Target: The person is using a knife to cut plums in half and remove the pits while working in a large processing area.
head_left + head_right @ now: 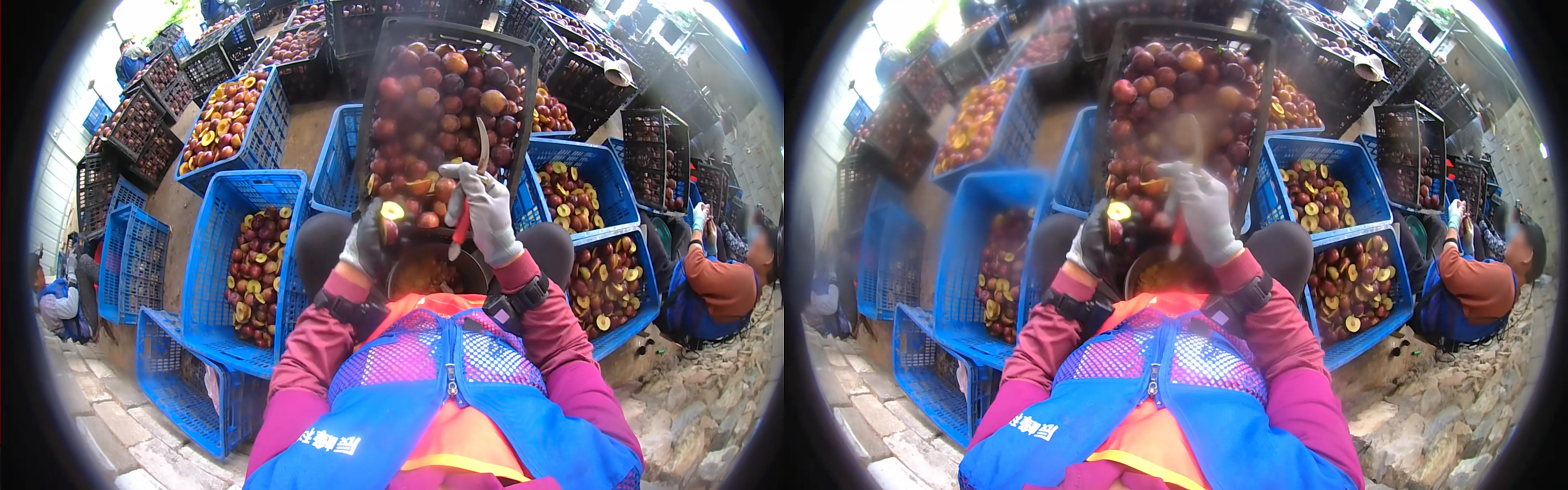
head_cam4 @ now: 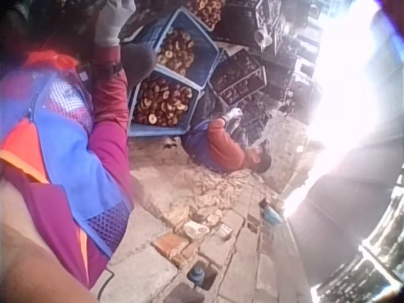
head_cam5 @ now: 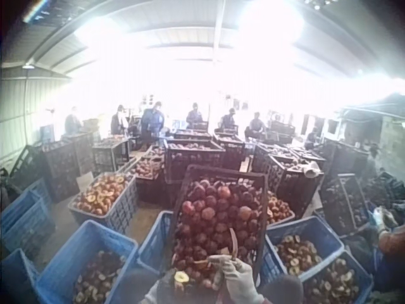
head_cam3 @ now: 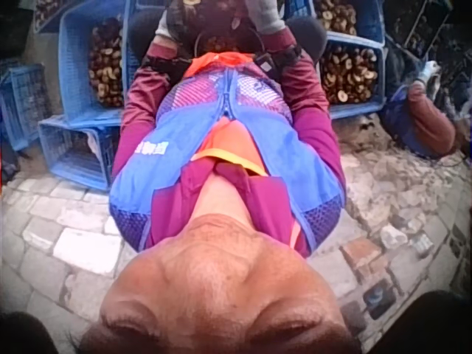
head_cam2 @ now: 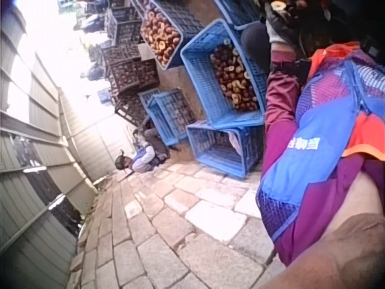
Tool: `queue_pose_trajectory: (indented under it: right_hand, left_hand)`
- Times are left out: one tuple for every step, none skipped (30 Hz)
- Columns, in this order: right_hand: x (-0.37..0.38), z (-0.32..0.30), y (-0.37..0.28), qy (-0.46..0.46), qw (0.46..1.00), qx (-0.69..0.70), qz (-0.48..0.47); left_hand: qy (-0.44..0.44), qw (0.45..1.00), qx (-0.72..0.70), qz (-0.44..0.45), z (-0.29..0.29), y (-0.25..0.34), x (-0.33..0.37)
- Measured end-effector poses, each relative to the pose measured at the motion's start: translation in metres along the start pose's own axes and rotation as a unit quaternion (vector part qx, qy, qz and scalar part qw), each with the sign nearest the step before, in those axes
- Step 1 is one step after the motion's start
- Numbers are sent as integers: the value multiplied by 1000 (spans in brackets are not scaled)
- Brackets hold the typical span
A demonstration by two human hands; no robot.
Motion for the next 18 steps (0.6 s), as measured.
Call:
queue_pose_trajectory:
  right_hand:
    - [2,-10,4,19,1000,10,13]
    - [4,-19,9,38,999,20,26]
    - [5,-25,14,47,998,40,30]
    - [7,-26,15,38,998,39,31]
    - [7,-25,13,24,998,39,31]
    - [8,-38,18,30,998,34,32]
    - [7,-46,22,36,999,23,33]
    - [7,-56,25,35,997,30,55]
    - [7,-57,23,25,998,26,54]
    - [7,-68,27,28,998,18,58]
    - [7,-82,32,43,997,28,61]
    - [8,-97,36,55,996,39,65]
    - [10,-110,38,65,994,54,67]
    - [8,-125,41,83,991,53,89]
    - [9,-134,44,88,987,77,110]
    - [8,-142,50,93,981,101,136]
    - [6,-150,59,105,977,104,155]
    - [5,-155,61,96,978,86,165]
  left_hand:
    - [-11,1000,22,-8,4,10,12]
    - [-21,999,45,-15,10,17,26]
    - [-21,999,-36,-11,20,21,43]
    - [-9,992,105,61,6,31,64]
    - [5,960,245,135,-21,40,89]
    - [50,942,312,116,-10,42,104]
    - [96,916,377,94,2,47,112]
    - [139,886,436,68,15,53,121]
    - [165,786,584,117,11,68,140]
    - [187,710,667,126,18,71,148]
    - [203,632,734,145,23,78,153]
    - [220,562,781,163,29,87,156]
    - [239,505,810,179,32,104,156]
    - [256,482,817,187,33,123,152]
    - [284,447,828,185,30,142,151]
    - [310,418,835,181,20,159,144]
    - [332,390,840,177,14,176,140]
    - [357,365,842,175,4,203,126]
Point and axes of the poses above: each hand's wrist, its own x-axis towards the middle knuckle, its own z-axis out of the palm, y = z × x, the point moved 3 cm from there along x, towards the middle knuckle, and after that the axes turned 1 degree about -y, right-handed, at the moved point
